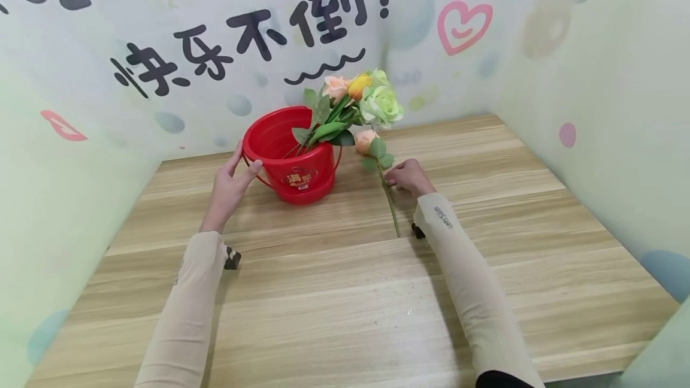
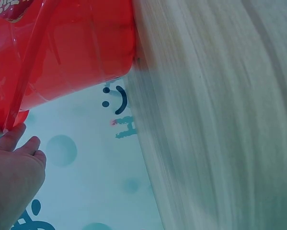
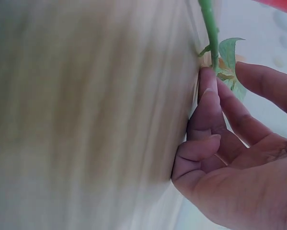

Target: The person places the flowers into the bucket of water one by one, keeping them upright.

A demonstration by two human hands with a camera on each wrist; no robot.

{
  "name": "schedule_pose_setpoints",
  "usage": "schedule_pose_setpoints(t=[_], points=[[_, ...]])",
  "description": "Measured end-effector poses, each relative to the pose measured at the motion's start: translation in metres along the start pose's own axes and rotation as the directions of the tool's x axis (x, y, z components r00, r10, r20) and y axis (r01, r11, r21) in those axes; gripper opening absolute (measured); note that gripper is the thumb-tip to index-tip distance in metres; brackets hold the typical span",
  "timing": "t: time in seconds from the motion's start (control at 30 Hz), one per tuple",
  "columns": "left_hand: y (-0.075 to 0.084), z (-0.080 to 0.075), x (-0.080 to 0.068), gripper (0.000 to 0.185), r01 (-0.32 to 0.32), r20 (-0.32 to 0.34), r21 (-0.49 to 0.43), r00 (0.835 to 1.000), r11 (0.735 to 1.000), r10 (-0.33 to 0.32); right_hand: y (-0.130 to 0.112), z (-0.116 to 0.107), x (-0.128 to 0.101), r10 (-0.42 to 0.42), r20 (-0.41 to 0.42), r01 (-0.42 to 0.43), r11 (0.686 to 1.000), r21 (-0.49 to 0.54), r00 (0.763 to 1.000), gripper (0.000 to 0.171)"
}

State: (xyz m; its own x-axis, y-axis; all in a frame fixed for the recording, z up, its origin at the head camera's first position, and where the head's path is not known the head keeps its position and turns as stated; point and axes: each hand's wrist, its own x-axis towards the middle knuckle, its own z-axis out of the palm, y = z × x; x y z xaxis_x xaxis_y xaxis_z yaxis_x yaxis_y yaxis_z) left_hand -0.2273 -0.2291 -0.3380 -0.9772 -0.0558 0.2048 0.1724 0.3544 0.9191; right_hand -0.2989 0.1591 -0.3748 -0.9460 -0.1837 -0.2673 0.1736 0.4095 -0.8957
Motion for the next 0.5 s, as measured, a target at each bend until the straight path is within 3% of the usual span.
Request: schedule_pose_setpoints(t=[0.03,0.5], points=[[-0.005,0.0,0.002,0.08,-0.004,-0.006,0.005,1.0,1.0,0.004,0.0,0.0,0.001,0.003,0.001,-0.003,1.0,-0.008,1.0,0.031],[-0.006,0.0,0.003,0.084,0.014,-0.013,0.019,1.0,1.0,-0.014,-0.002,0.005,0.011,-0.028,-0.031,0.025,0.996,-0.083,0.999,0.028]])
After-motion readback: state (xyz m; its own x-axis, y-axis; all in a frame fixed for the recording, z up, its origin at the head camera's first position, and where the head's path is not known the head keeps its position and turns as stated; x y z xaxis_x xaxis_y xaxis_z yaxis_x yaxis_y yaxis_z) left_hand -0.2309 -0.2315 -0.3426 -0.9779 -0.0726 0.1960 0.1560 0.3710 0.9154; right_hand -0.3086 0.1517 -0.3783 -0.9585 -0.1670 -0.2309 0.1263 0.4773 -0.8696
